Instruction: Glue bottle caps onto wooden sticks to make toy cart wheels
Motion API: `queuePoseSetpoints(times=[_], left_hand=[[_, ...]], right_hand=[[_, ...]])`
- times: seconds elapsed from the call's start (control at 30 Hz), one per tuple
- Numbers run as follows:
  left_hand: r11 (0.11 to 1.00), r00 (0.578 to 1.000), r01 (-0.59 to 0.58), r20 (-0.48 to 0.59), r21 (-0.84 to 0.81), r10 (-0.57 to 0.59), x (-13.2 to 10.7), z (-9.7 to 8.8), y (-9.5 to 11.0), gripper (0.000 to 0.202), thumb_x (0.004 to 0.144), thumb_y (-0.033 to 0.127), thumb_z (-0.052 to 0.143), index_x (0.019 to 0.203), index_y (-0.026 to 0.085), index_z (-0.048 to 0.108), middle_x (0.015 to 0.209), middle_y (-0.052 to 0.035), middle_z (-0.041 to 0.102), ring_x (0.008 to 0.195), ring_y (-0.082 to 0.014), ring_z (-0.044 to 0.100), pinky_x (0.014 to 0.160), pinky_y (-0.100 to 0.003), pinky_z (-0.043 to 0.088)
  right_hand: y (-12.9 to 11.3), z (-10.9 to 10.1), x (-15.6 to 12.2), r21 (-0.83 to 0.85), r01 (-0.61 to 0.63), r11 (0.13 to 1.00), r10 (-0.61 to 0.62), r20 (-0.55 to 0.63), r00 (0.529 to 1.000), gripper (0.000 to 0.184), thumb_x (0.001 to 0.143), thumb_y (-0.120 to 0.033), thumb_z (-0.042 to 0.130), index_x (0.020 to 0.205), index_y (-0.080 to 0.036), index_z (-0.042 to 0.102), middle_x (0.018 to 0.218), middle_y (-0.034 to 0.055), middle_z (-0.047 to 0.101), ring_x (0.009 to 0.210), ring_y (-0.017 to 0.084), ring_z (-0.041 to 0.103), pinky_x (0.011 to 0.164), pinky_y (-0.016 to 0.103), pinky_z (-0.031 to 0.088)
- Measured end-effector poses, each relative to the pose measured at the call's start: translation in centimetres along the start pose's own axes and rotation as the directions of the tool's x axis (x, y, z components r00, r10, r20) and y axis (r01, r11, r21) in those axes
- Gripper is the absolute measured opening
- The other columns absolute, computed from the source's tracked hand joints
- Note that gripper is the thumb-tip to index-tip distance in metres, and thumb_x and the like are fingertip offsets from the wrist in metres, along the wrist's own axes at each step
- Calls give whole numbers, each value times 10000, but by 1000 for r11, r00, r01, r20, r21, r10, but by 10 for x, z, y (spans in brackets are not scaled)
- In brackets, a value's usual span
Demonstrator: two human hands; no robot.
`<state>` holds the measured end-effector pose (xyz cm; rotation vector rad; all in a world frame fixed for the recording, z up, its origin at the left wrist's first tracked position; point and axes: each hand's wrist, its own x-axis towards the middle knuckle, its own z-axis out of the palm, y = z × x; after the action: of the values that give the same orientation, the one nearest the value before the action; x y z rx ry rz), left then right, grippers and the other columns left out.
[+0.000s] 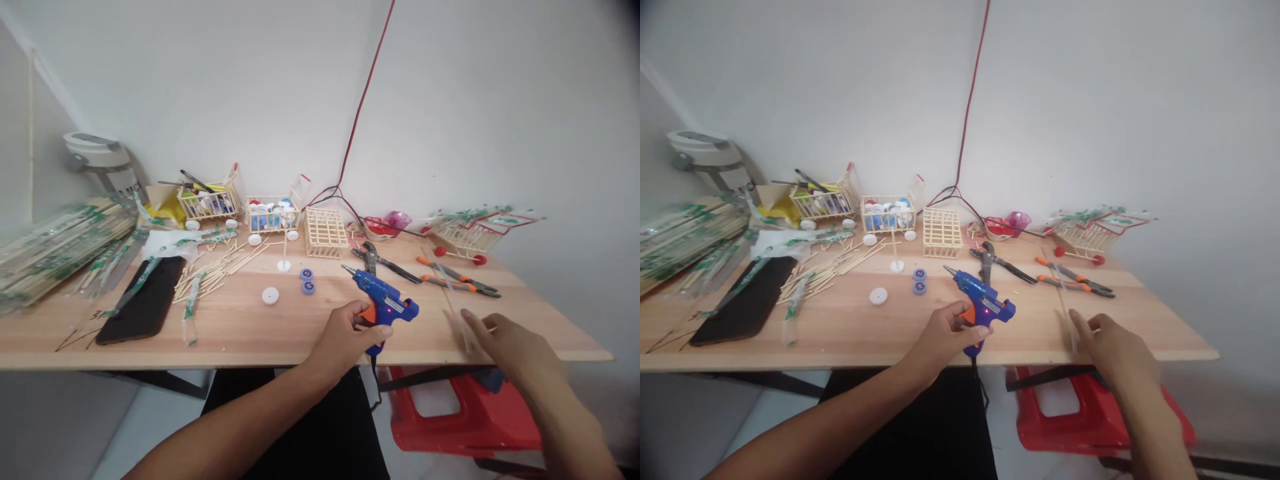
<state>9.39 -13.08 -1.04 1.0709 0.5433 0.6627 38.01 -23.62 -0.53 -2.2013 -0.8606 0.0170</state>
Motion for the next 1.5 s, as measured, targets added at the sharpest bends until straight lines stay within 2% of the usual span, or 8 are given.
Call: queuePoseSetpoints(times=[0.07,0.2,0.5,0.6,0.67,0.93,1.17,1.5], left_hand=[[1000,1000,-6,-2,-6,6,0,2,3,346,638,346,802,821,124,608,690,5,585,629,-96,539,613,-211,403],[994,996,-84,-25,64,85,1,7,10,284,642,338,781,734,121,624,728,-11,566,673,-113,520,627,-233,408],[934,979,-159,-75,320,192,-6,-6,15,262,711,256,663,556,155,478,624,23,446,585,-98,460,545,-230,380],[976,987,-133,-64,170,146,-16,-13,16,96,735,233,626,754,154,574,658,26,515,572,-110,532,567,-243,445],[971,984,-157,-54,179,169,-27,-23,21,350,731,217,648,1075,177,595,801,9,607,632,-118,586,631,-256,478],[402,801,12,-250,916,545,-68,-118,51,411,772,205,660,1177,183,591,938,-41,609,909,-197,546,874,-356,443],[77,866,178,-193,981,462,-58,-145,43,536,774,345,702,1248,146,549,1108,-114,591,1067,-288,505,949,-433,413],[204,872,19,-116,979,476,-43,-143,47,135,800,215,626,931,181,617,952,-53,618,919,-215,531,821,-348,429]], right_hand=[[-19,-2,-18,-180,75,981,-67,51,996,353,635,-586,705,570,-245,642,518,52,574,452,179,445,527,355,325],[-56,21,-64,337,108,935,-252,420,872,546,717,-716,560,913,-231,715,901,91,717,795,274,651,722,421,504],[-94,93,-104,625,-133,769,-273,509,816,467,722,-663,639,740,-200,577,587,-22,526,578,152,482,510,280,430],[-112,104,-113,721,-257,644,-269,528,806,446,766,-642,615,823,-203,562,590,-38,500,534,127,439,471,259,392],[-125,107,-116,768,-310,561,-268,523,809,444,772,-634,616,865,-203,563,592,-51,457,510,111,414,449,246,369],[-152,108,-100,826,-349,443,-342,515,786,419,739,-597,675,864,-202,618,687,-7,503,598,119,451,471,232,355],[-157,122,-93,838,-349,418,-395,514,761,425,741,-591,675,956,-226,642,798,16,555,668,130,498,498,233,379],[-166,118,-96,806,-320,497,-453,556,697,377,759,-521,688,965,-209,641,941,74,663,656,144,572,528,274,464]])
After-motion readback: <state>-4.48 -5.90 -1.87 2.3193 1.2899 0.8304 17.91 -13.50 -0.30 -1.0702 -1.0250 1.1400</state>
